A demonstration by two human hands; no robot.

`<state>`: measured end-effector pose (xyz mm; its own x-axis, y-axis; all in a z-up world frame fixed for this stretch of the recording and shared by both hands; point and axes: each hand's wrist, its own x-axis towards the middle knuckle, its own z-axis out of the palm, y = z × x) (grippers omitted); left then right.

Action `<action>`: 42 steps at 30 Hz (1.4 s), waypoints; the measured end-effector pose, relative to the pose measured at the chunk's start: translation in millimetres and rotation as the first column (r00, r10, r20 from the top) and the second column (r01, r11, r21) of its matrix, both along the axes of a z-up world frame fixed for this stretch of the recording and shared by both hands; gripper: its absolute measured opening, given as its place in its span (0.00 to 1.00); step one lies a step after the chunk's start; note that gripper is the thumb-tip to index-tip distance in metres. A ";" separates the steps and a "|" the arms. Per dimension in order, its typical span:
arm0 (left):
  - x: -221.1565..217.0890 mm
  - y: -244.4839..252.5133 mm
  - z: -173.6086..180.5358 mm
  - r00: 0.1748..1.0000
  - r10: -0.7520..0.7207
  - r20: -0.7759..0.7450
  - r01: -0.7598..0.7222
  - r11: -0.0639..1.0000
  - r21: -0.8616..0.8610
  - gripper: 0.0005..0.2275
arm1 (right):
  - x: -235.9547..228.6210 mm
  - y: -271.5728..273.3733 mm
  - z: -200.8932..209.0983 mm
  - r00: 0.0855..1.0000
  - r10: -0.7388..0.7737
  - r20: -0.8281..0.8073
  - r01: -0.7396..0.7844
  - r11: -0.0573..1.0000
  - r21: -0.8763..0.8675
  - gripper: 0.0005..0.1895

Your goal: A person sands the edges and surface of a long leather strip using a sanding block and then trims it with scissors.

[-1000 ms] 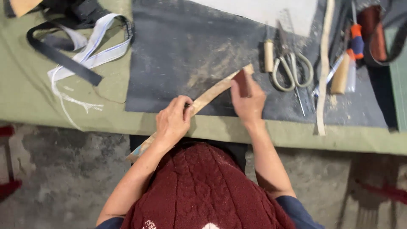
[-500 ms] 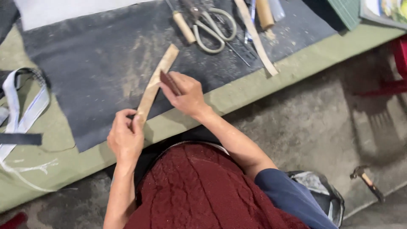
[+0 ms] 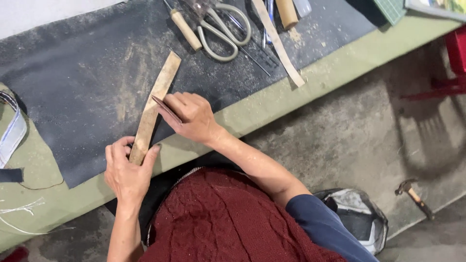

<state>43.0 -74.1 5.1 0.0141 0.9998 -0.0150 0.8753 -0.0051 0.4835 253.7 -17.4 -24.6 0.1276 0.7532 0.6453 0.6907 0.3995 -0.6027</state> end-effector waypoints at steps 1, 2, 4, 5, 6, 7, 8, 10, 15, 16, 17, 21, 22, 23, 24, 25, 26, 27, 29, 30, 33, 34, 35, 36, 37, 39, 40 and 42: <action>2.3 0.4 1.8 1.000 0.016 -0.001 -0.016 1.000 0.000 0.24 | 1.6 -0.5 1.6 1.000 0.016 -0.001 -0.016 1.000 0.000 0.10; 4.5 0.8 4.1 1.000 0.027 -0.001 -0.027 1.000 -0.009 0.24 | 2.9 0.1 3.7 0.999 0.031 -0.022 -0.031 0.999 -0.020 0.10; 8.2 1.1 7.3 0.998 0.059 0.000 -0.059 0.998 -0.016 0.25 | 4.3 1.9 6.2 0.997 0.067 -0.042 -0.068 0.997 -0.038 0.10; 10.2 0.7 8.2 0.998 0.068 0.014 -0.067 0.997 -0.027 0.25 | 4.8 2.8 6.5 0.995 0.079 -0.064 -0.083 0.995 -0.062 0.09; 12.3 1.3 9.7 0.997 0.073 0.028 -0.072 0.997 -0.038 0.25 | 5.6 4.0 7.2 0.992 0.088 -0.087 -0.096 0.992 -0.086 0.08; 14.2 0.4 10.0 0.995 0.091 0.029 -0.090 0.995 -0.036 0.25 | 6.0 4.4 8.3 0.991 0.106 -0.086 -0.113 0.990 -0.084 0.08; 15.7 -0.4 9.7 0.997 0.062 0.042 -0.062 0.998 0.000 0.22 | 6.1 4.5 8.9 0.989 0.109 -0.100 -0.119 0.988 -0.095 0.08; 18.6 -2.1 8.3 0.997 0.047 0.053 -0.050 0.998 0.041 0.18 | 7.4 4.8 10.0 0.985 0.128 -0.113 -0.140 0.985 -0.103 0.08; 17.5 -4.2 11.3 0.999 0.012 0.032 -0.015 0.995 0.095 0.12 | 6.9 7.5 27.8 0.962 0.171 -0.211 -0.195 0.976 -0.094 0.09; 14.2 -3.4 14.4 0.999 0.022 0.026 -0.025 0.995 0.095 0.12 | 4.9 8.1 30.2 0.959 0.181 -0.217 -0.205 0.974 -0.093 0.09; 11.2 -2.9 17.6 0.999 0.024 0.047 -0.028 0.997 0.067 0.09 | 3.3 8.4 32.6 0.944 0.177 -0.278 -0.207 0.975 -0.081 0.08; -2.4 9.3 43.2 0.966 0.026 0.258 0.019 0.985 -0.172 0.10 | 2.7 9.0 33.2 0.884 0.186 -0.428 -0.223 0.974 -0.038 0.06; -5.9 13.1 44.5 0.966 0.027 0.256 0.018 0.985 -0.172 0.10 | 2.9 8.0 38.5 0.883 0.186 -0.430 -0.224 0.974 -0.038 0.06; -9.7 17.0 45.9 0.909 0.088 0.407 0.067 0.934 -0.352 0.12 | 2.8 7.2 43.7 0.877 0.190 -0.441 -0.225 0.974 -0.029 0.05; -14.1 20.7 47.3 0.829 0.178 0.531 0.143 0.849 -0.508 0.14 | 2.0 6.6 48.7 0.870 0.194 -0.454 -0.229 0.973 -0.021 0.05; -18.0 21.2 41.1 0.830 0.180 0.528 0.139 0.849 -0.509 0.14 | -1.5 5.2 48.1 0.868 0.196 -0.456 -0.231 0.973 -0.021 0.05; -22.3 22.6 34.9 0.758 0.258 0.599 0.219 0.765 -0.606 0.14 | -5.3 4.5 47.4 0.872 0.206 -0.443 -0.244 0.969 -0.029 0.06; -26.6 24.1 28.7 0.679 0.345 0.648 0.308 0.667 -0.678 0.14 | -9.1 4.0 46.9 0.877 0.216 -0.429 -0.256 0.966 -0.037 0.08; -21.2 25.4 19.9 0.639 0.388 0.664 0.335 0.637 -0.694 0.14 | -30.6 -4.4 19.4 0.901 0.278 -0.333 -0.307 0.951 -0.038 0.08; -17.7 26.1 15.0 0.598 0.432 0.675 0.365 0.604 -0.709 0.15 | -40.5 -8.7 5.5 0.913 0.335 -0.233 -0.355 0.934 -0.047 0.09; -17.6 34.5 16.4 0.644 0.390 0.658 0.383 0.580 -0.719 0.15 | -30.2 -0.7 -4.8 0.936 0.334 0.108 -0.319 0.939 -0.131 0.10; -19.5 33.7 13.5 0.640 0.399 0.656 0.380 0.578 -0.722 0.15 | -16.7 21.8 -3.0 0.934 0.341 0.108 -0.325 0.935 -0.138 0.10; -21.5 32.2 10.9 0.619 0.419 0.664 0.380 0.580 -0.720 0.14 | -3.9 43.8 -1.1 0.965 0.247 0.087 -0.234 0.962 -0.139 0.09; -22.7 33.7 7.8 0.594 0.432 0.678 0.380 0.592 -0.711 0.13 | 9.4 70.2 1.5 0.986 0.152 0.071 -0.142 0.981 -0.131 0.09; -24.0 33.5 6.8 0.588 0.434 0.682 0.377 0.599 -0.706 0.13 | 14.0 73.0 2.7 0.984 0.161 0.075 -0.151 0.981 -0.126 0.09; -26.1 32.7 4.9 0.552 0.473 0.687 0.384 0.587 -0.713 0.13 | 23.7 78.2 5.1 0.991 0.134 0.008 -0.128 0.963 -0.237 0.09; -26.2 32.4 5.3 0.542 0.477 0.692 0.381 0.595 -0.708 0.13 | 5.8 67.7 21.4 0.989 0.147 0.015 -0.139 0.962 -0.234 0.09; -26.0 30.5 4.8 0.500 0.503 0.706 0.391 0.596 -0.701 0.12 | -29.2 43.3 51.0 0.967 0.194 -0.167 -0.231 0.943 -0.238 0.17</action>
<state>17.0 -43.6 9.9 0.4099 0.5933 -0.6928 0.0617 0.7398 0.6700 224.5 25.9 26.3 0.0215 0.9088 0.4167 0.5081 0.3490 -0.7874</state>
